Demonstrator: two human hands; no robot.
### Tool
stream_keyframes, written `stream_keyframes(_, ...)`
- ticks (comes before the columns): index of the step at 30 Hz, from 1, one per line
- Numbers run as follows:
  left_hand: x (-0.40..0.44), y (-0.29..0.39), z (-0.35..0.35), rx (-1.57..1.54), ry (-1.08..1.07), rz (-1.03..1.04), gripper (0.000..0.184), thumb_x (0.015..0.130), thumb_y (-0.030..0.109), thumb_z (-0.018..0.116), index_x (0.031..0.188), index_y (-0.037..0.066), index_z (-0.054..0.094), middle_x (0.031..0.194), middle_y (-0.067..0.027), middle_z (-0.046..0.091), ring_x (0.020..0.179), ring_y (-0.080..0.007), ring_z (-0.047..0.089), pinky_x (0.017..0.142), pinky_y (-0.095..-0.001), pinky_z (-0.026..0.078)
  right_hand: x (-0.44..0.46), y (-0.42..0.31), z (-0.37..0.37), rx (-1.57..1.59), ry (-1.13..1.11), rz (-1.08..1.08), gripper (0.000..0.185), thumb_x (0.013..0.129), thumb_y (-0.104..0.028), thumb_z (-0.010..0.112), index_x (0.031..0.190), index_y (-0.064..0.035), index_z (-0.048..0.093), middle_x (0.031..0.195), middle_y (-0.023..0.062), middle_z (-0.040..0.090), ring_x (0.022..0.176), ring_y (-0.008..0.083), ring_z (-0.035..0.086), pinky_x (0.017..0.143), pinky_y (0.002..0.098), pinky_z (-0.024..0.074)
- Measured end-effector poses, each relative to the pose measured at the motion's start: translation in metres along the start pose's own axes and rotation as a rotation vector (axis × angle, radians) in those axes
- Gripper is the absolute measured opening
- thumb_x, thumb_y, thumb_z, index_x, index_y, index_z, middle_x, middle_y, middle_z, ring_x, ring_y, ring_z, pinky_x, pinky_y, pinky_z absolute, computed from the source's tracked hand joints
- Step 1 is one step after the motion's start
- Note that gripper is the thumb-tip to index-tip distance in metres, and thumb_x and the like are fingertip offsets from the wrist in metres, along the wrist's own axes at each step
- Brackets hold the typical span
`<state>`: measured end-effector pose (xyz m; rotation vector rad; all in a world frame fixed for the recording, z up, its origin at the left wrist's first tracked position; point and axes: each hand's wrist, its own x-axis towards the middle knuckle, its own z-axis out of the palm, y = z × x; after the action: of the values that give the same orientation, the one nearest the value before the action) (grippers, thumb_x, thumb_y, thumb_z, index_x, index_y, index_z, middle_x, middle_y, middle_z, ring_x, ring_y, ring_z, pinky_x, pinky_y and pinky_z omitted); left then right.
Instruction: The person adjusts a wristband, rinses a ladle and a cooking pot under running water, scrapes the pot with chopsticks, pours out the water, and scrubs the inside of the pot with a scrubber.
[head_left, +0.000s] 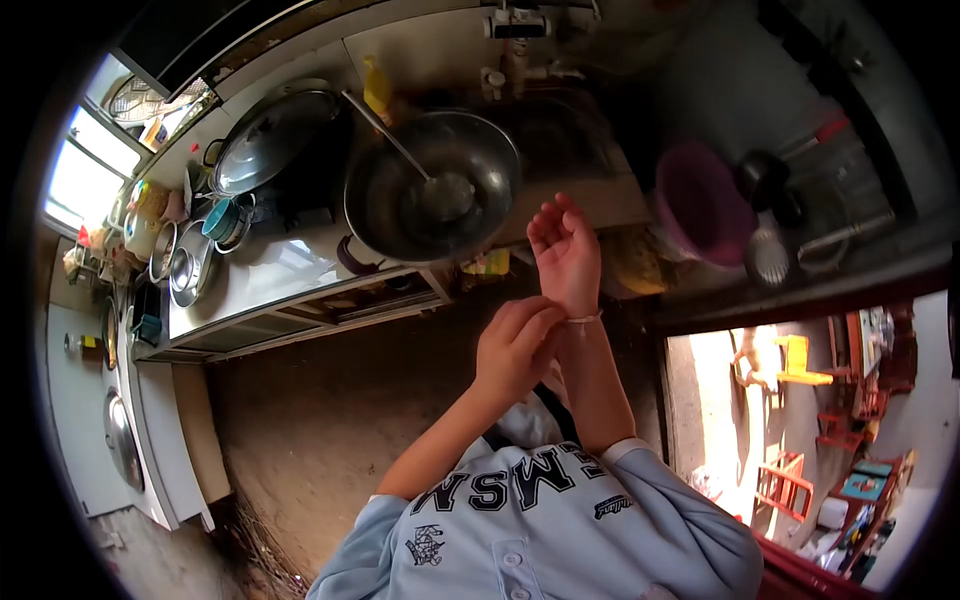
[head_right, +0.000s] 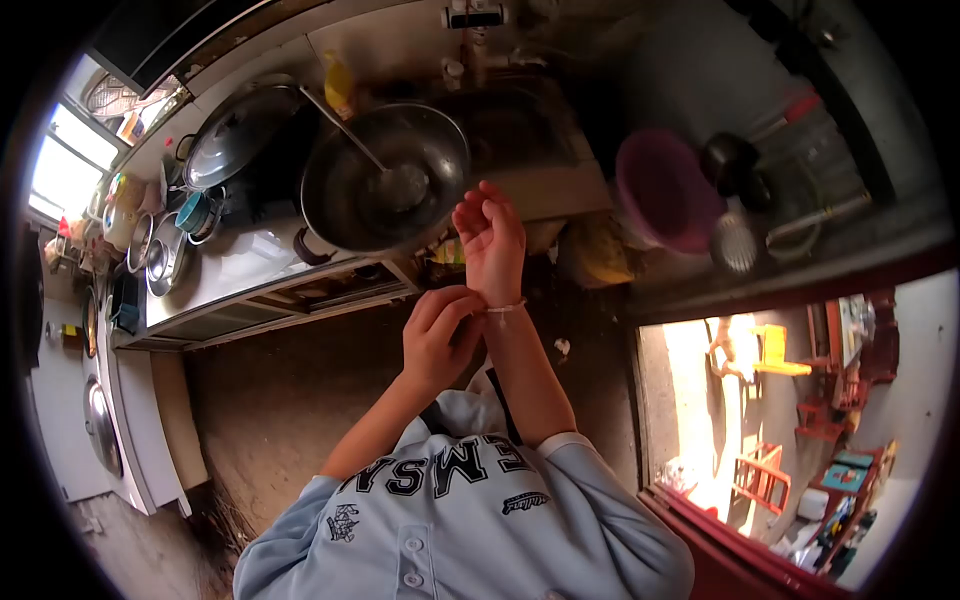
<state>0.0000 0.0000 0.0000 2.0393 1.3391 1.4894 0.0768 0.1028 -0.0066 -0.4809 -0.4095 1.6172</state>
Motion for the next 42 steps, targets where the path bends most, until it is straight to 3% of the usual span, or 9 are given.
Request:
stream_keyframes(9,0.086,-0.067,0.097,0.287,0.102,-0.156,0.018,0.07,0.002,0.061,0.086,0.004,0.053,0.09,-0.0106,0.055,0.082,-0.0303,0.053,0.072,-0.0399,0.044,0.166,-0.013,-0.017,0.126,0.148,0.149,0.019,0.082,-0.008,0.054,0.101,-0.0033,0.055,0.082,0.0053,0.058,0.075,0.0142,0.054,0.073,0.028,0.0479)
stream_keyframes(15,0.146,-0.072,0.116,0.391,0.109,-0.077,0.021,0.068,0.006,0.062,0.087,0.005,0.054,0.083,-0.0077,0.052,0.081,-0.0266,0.052,0.073,-0.039,0.043,0.206,-0.018,-0.009,-1.143,-0.376,-0.349,0.02,0.082,-0.002,0.055,0.102,-0.0038,0.053,0.087,0.0049,0.056,0.073,0.0123,0.056,0.068,0.0263,0.0479)
stream_keyframes(19,0.152,-0.08,0.11,0.404,0.002,0.086,0.019,0.068,0.004,0.062,0.086,0.005,0.054,0.087,-0.0075,0.055,0.078,-0.0268,0.053,0.071,-0.0372,0.044,0.225,-0.024,0.002,-1.435,-0.439,-0.649,0.024,0.077,-0.001,0.057,0.099,-0.0044,0.052,0.091,0.0109,0.056,0.072,0.0238,0.059,0.063,0.0324,0.0493)
stream_keyframes(25,0.146,-0.087,0.079,0.295,0.075,0.13,0.024,0.062,0.0,0.064,0.085,0.004,0.056,0.082,-0.0062,0.057,0.068,-0.0228,0.055,0.065,-0.0337,0.046,0.212,-0.043,0.059,-1.255,-0.488,-0.454,0.024,0.074,0.0,0.059,0.098,-0.005,0.055,0.087,0.0088,0.058,0.073,0.0195,0.06,0.066,0.0291,0.049)
stream_keyframes(28,0.127,-0.086,0.052,-0.285,0.302,-0.355,0.011,0.072,-0.007,0.055,0.08,0.0,0.056,0.079,-0.0082,0.058,0.066,-0.0176,0.054,0.061,-0.0258,0.044,0.178,-0.038,0.092,-1.341,-0.719,-0.458,0.016,0.076,-0.006,0.06,0.091,-0.0068,0.055,0.081,0.0067,0.058,0.072,0.0205,0.06,0.064,0.0316,0.0487)
stream_keyframes(30,0.123,-0.089,0.03,-0.391,0.775,-0.572,0.009,0.078,-0.005,0.05,0.082,0.0,0.056,0.079,-0.0051,0.057,0.071,-0.0131,0.052,0.064,-0.0246,0.043,0.156,-0.034,0.108,-1.417,-0.933,-0.469,0.013,0.075,-0.01,0.06,0.087,-0.0077,0.055,0.078,0.0058,0.057,0.07,0.0204,0.06,0.062,0.0324,0.0477)
stream_keyframes(35,0.148,-0.062,-0.073,-0.02,1.038,-0.05,0.008,0.079,0.002,0.043,0.079,0.003,0.05,0.077,-0.0076,0.054,0.071,-0.0176,0.05,0.073,-0.0296,0.042,0.114,-0.012,0.111,-1.785,-1.428,-0.631,0.011,0.07,-0.015,0.062,0.077,-0.0097,0.055,0.072,0.003,0.055,0.067,0.0181,0.058,0.059,0.0322,0.0436)
stream_keyframes(39,0.173,-0.012,-0.087,0.098,0.043,-0.055,0.017,0.065,0.008,0.06,0.082,0.004,0.062,0.075,-0.0071,0.054,0.071,-0.0196,0.051,0.069,-0.0323,0.044,0.1,-0.004,0.122,-2.184,-1.985,-0.293,0.014,0.076,-0.02,0.06,0.087,-0.0099,0.061,0.081,0.0009,0.06,0.083,0.0123,0.059,0.07,0.0284,0.0416)
stream_keyframes(42,0.182,-0.02,-0.069,0.079,-0.147,-0.035,0.032,0.061,0.013,0.069,0.092,0.007,0.064,0.077,-0.006,0.056,0.069,-0.0218,0.051,0.063,-0.0319,0.044,0.089,-0.005,0.13,-2.248,-2.257,-0.185,0.014,0.077,-0.02,0.06,0.087,-0.0101,0.061,0.081,0.0011,0.06,0.083,0.0126,0.059,0.07,0.0288,0.0416)
